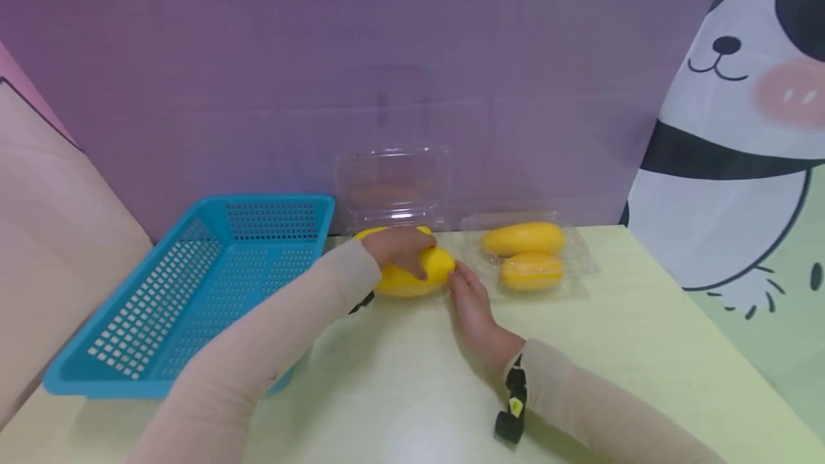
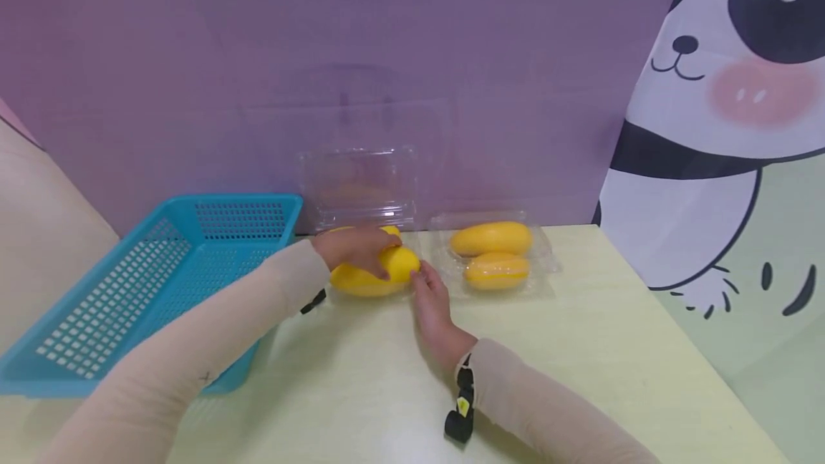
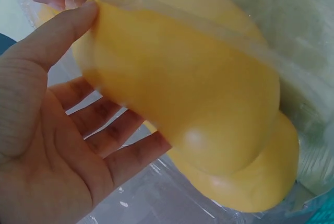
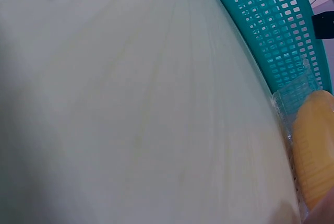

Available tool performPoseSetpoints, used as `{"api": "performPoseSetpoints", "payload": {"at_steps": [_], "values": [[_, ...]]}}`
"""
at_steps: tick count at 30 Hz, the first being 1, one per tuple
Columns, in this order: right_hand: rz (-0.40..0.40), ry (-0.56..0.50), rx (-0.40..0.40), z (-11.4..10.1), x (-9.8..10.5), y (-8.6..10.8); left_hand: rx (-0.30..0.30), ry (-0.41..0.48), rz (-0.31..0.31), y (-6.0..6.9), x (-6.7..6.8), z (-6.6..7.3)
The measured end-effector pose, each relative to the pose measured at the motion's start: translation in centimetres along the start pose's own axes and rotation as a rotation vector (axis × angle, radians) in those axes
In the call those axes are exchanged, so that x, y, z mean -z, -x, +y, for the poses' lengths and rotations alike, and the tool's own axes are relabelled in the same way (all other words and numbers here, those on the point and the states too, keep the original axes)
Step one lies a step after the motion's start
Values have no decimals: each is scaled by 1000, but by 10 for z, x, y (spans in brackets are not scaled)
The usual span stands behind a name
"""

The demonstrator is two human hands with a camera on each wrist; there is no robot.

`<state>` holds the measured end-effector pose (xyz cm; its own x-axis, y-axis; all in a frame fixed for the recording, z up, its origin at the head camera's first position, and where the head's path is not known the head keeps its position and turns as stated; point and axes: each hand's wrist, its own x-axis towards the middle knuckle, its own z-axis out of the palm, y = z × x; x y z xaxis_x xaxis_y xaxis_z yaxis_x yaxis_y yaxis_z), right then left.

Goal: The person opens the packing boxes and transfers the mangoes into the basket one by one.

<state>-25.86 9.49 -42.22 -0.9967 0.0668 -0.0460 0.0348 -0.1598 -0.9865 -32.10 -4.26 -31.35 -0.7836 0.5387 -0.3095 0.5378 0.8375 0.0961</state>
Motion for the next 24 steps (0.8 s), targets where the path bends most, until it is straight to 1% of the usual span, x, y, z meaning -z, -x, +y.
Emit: {"api": "performPoseSetpoints", "payload": {"at_steps": [4, 7, 14, 19, 24], "values": [[10, -1, -10, 0, 0, -1, -16, -11, 8, -3, -5, 0], [18, -1, -11, 0, -1, 0, -13, -9, 20, -4, -8, 1], [32, 4, -21, 0, -1, 0, -4, -24, 26, -4, -7, 4], [16, 13, -23, 0, 0, -1, 11, -32, 24, -6, -8, 2], [19, -7, -21, -1, -2, 0, -18, -51, 43, -7, -8, 1]]}}
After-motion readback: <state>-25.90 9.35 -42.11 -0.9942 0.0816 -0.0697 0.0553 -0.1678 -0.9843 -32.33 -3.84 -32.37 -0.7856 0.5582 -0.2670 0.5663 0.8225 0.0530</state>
